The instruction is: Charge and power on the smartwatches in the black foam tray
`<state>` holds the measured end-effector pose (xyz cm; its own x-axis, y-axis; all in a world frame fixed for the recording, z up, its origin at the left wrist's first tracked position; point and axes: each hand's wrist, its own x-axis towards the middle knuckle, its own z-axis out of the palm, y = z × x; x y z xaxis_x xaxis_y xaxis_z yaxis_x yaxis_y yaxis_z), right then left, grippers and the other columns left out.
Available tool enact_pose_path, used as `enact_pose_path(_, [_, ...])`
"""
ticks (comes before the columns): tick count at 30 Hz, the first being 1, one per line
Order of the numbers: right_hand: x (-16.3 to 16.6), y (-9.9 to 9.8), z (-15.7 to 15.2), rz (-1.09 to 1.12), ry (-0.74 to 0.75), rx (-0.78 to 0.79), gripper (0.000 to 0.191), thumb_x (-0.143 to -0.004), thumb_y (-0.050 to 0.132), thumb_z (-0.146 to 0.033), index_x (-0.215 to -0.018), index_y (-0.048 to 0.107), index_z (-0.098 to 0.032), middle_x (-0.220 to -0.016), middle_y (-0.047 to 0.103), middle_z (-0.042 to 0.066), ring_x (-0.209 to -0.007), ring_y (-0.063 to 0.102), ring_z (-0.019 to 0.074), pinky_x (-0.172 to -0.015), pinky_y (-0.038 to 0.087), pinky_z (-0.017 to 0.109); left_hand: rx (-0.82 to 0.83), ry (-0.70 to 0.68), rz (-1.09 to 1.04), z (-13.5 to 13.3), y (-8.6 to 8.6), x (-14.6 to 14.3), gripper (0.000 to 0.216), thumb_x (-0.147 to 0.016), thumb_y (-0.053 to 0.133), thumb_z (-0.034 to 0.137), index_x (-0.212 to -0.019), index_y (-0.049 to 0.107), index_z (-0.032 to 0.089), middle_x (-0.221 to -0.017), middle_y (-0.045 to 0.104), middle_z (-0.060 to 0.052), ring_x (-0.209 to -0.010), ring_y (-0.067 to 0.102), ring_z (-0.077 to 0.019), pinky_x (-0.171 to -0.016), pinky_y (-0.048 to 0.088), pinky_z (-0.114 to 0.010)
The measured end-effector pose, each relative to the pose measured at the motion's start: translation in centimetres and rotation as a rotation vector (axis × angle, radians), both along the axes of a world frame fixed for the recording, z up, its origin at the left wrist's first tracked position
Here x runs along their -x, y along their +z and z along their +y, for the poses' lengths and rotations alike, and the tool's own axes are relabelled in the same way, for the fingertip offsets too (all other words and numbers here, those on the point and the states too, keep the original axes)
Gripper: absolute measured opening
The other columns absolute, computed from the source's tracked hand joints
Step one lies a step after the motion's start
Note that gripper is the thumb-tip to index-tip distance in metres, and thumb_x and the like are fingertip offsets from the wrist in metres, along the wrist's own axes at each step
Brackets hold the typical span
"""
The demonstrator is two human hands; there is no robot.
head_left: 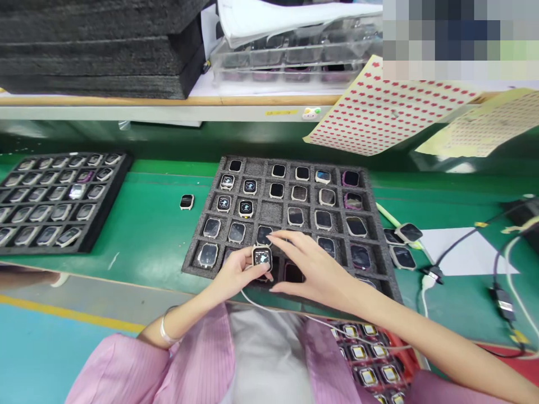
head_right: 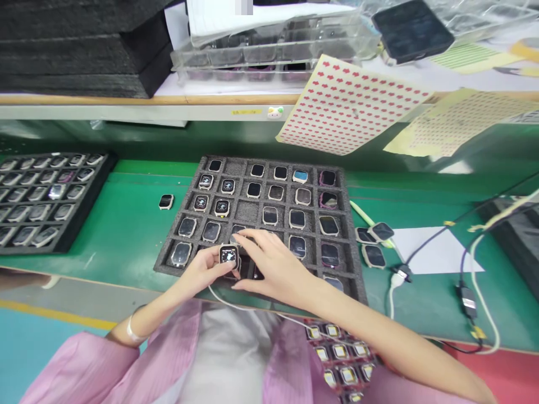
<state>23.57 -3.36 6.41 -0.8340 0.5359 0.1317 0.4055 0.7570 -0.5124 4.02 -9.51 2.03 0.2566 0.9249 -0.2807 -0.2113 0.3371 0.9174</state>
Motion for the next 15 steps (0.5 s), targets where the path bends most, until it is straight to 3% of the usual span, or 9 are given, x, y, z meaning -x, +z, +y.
enact_pose_path(6, [2.2,-1.0,-0.1,0.001,0.042,-0.026,0.036,-0.085,0.063,-0.029,-0.117,0.057,-0.012,-0.109,0.058,0.014,-0.1,0.056,0.027,-0.085,0.051,0.044,-0.052,-0.021,0.048,0.0,-0.5,0.2,0.027,-0.081,0.065,0.03,-0.102,0.06,0.013,-0.091,0.064,-0.004,-0.083,0.059,-0.0155,-0.075,0.046,-0.025])
enact_pose_path(8, [2.0,-0.6,0.5,0.04,0.051,0.007,0.035,-0.082,0.065,-0.026,-0.115,0.058,-0.015,-0.108,0.059,0.012,-0.099,0.056,0.0262,-0.085,0.05,0.043,-0.073,-0.031,0.083,-0.1,-0.4,0.2,0.03,-0.082,0.063,0.031,-0.106,0.057,0.014,-0.094,0.063,-0.004,-0.084,0.057,-0.0146,-0.075,0.045,-0.025])
enact_pose_path(10, [1.6,-0.3,1.8,0.122,0.04,0.065,0.036,-0.08,0.067,-0.025,-0.114,0.058,-0.018,-0.107,0.06,0.01,-0.098,0.057,0.0243,-0.085,0.05,0.04,-0.075,-0.074,0.128,-0.1,-0.4,0.3,0.037,-0.08,0.065,0.032,-0.11,0.052,0.015,-0.094,0.061,-0.003,-0.071,0.053,-0.0103,-0.065,0.042,-0.022])
enact_pose_path(12, [1.4,-0.5,4.0,0.219,-0.037,0.084,0.035,-0.081,0.067,-0.028,-0.113,0.057,-0.019,-0.104,0.06,0.008,-0.095,0.058,0.0227,-0.084,0.05,0.038,-0.064,-0.153,0.16,-0.2,-0.4,0.3,0.044,-0.076,0.069,0.034,-0.11,0.049,0.016,-0.094,0.059,-0.002,-0.059,0.045,-0.0062,-0.055,0.037,-0.02])
enact_pose_path(15, [1.7,-2.0,7.5,0.225,-0.205,-0.011,0.037,-0.079,0.069,-0.033,-0.11,0.059,-0.017,-0.101,0.06,0.009,-0.091,0.059,0.0245,-0.083,0.05,0.041,-0.08,-0.225,0.19,-0.2,-0.6,0.1,0.048,-0.072,0.074,0.035,-0.108,0.047,0.017,-0.095,0.06,-0.002,-0.063,0.047,-0.0074,-0.057,0.038,-0.021])
